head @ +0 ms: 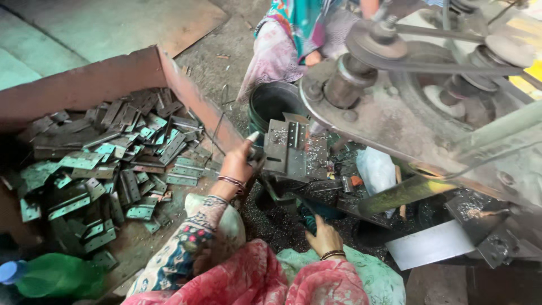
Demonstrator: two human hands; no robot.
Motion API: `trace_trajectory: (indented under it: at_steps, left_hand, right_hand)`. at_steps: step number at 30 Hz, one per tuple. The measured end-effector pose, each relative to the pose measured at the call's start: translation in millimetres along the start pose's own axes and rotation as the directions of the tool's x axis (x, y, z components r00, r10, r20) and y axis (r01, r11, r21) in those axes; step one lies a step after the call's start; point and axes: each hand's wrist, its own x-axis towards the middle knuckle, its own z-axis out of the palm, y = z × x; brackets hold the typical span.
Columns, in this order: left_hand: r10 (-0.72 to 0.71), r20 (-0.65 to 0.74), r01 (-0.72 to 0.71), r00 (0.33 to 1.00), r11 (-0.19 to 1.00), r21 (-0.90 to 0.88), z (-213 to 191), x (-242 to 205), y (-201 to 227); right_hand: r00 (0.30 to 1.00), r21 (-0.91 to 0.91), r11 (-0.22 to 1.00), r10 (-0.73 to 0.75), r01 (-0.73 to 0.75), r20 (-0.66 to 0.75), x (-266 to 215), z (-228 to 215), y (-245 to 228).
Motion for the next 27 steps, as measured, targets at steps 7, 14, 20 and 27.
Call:
trace_trajectory:
  at_steps: [7, 14, 20, 27]
  left_hand:
    - [-0.077, -0.048, 0.077, 0.996, 0.997, -0.006, 156.6, 26.2, -3.1]
    - [0.219, 0.173, -0.279, 0.96, 0.78, 0.56, 144.4, -5.6, -2.4]
    - [0.289, 0.219, -0.356, 0.932, 0.614, 0.705, 144.8, -46.5, 12.0]
    - [-0.03, 0.415, -0.337, 0.909, 0.531, 0.777, 159.9, -16.5, 22.3]
  right_hand:
    - [0.996, 0.073, 0.997, 0.012, -0.019, 0.086, -0.8, -2.0, -1.9]
    - [0.996, 0.102, 0.994, 0.02, -0.028, 0.084, -7.3, -12.9, -9.7]
    - [0.988, 0.126, 0.99, 0.037, -0.056, 0.148, -2.2, -18.8, -13.6]
    - [0.987, 0.112, 0.994, -0.015, -0.003, 0.163, 5.8, -16.7, -9.2]
